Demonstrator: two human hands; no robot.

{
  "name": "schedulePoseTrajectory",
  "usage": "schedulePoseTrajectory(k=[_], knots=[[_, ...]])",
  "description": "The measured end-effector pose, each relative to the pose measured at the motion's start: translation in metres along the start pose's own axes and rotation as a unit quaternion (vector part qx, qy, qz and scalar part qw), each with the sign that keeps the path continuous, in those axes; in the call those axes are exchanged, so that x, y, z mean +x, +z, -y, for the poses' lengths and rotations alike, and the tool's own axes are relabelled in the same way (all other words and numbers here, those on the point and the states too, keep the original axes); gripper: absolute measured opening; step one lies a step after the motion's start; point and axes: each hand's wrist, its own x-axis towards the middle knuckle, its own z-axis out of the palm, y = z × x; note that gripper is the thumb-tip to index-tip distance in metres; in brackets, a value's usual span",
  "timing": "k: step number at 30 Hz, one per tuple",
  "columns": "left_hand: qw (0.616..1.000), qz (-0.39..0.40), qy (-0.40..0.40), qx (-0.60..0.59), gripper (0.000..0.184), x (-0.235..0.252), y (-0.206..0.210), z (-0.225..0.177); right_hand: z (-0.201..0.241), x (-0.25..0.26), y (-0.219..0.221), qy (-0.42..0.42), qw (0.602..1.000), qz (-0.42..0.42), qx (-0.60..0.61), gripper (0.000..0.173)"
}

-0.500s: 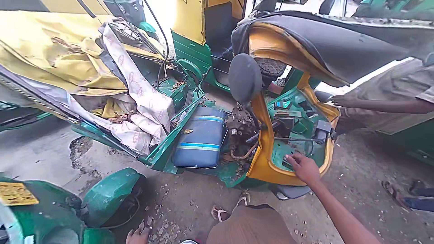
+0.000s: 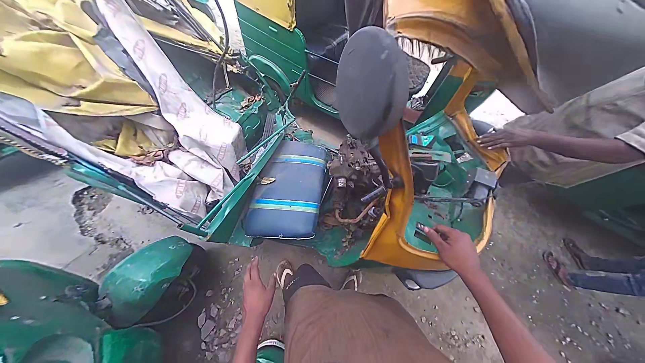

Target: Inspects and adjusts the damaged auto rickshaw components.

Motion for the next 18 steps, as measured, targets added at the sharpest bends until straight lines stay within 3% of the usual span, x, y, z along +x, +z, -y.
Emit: schedulePoseTrajectory(k=[4,8,11,14,18], knots=[[0.988,-0.146,0.038,-0.011,0.075,0.082,-0.102,0.021,-0.003,-0.005,0.008,-0.015,0.999,-0.033,0.021,0.048],[0.984,-0.177,0.025,0.019,0.066,0.178,-0.184,0.055,0.008,-0.01,0.013,-0.051,0.988,-0.144,0.022,0.04],[0.992,-0.117,-0.013,0.045,0.063,0.238,-0.206,0.098,0.046,-0.027,0.01,-0.04,0.974,-0.225,0.016,0.041],[0.998,-0.009,-0.027,0.048,0.061,0.29,-0.198,0.142,0.106,-0.042,0.017,-0.02,0.943,-0.298,0.147,0.041],[0.985,0.157,-0.028,0.073,0.049,0.314,-0.176,0.16,0.161,-0.04,0.039,0.025,0.916,-0.324,0.237,0.048]])
